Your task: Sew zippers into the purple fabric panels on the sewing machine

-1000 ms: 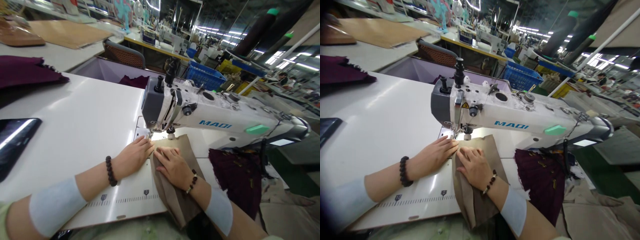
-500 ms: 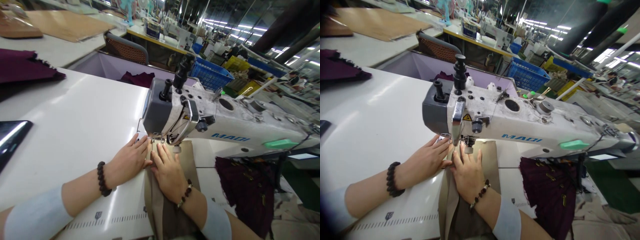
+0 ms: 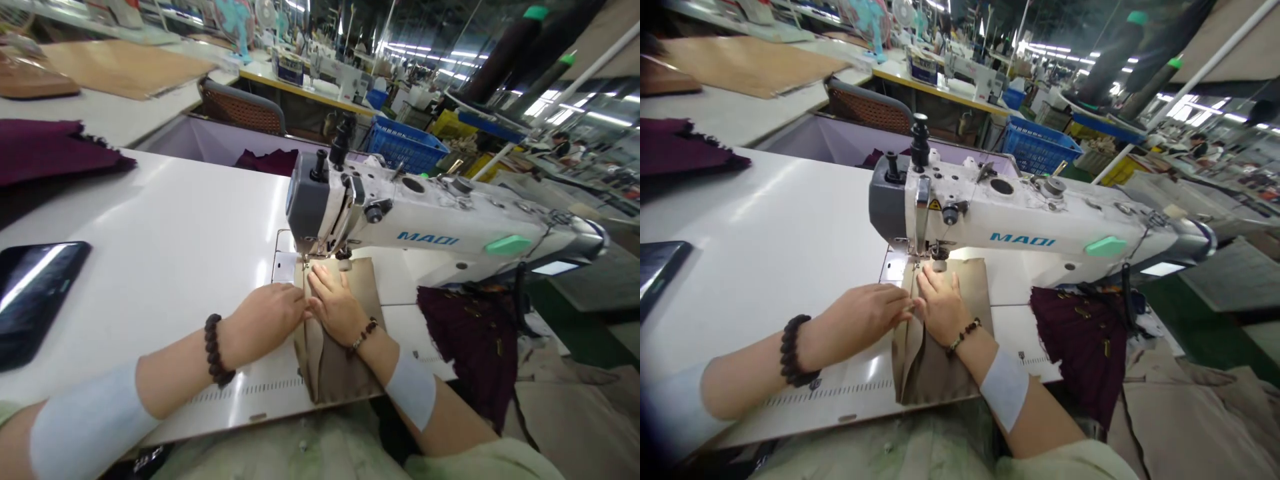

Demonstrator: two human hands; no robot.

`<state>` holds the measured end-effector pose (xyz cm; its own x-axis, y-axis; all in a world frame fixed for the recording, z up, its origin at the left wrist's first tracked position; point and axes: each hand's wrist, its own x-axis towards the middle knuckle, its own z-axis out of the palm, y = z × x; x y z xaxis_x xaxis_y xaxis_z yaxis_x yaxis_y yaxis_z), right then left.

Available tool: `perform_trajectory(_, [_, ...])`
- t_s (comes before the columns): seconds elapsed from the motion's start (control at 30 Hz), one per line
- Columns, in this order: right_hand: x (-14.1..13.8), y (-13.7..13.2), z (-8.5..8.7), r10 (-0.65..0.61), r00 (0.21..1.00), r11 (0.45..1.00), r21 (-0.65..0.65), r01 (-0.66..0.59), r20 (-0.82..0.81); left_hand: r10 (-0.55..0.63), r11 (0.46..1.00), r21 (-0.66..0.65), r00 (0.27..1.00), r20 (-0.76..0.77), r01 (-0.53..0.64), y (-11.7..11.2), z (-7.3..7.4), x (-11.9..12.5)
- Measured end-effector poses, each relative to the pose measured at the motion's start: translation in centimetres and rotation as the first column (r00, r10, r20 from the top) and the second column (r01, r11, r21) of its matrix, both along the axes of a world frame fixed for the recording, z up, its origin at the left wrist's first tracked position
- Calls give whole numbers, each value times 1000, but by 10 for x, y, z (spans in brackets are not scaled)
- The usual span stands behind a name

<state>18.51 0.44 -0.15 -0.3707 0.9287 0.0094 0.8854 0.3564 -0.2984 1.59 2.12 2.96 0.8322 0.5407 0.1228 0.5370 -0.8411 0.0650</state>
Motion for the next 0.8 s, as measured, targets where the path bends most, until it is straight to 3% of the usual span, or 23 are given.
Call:
perform_trajectory(0.13, [9,0,0,67,995,997,-23,-69,-71,-243,963,-88,963,114,253,-55,6,-3])
perform_trajectory(0.27, [12,-1,0,108,993,994,-20,-109,-46,-245,962,-71,946,211,265,-88,-14,-16])
perform_trajectory(0.4, [9,-2,-1,119,992,993,-1,-119,44,-256,965,18,933,252,260,-99,-26,-24])
perform_trajectory(0.6, [7,-2,-3,122,987,992,12,-124,105,-246,964,-33,936,252,263,-107,-16,-22])
perform_trajectory(0.8, [5,-1,0,117,984,993,2,-119,135,-329,943,41,901,283,331,-107,-20,-24])
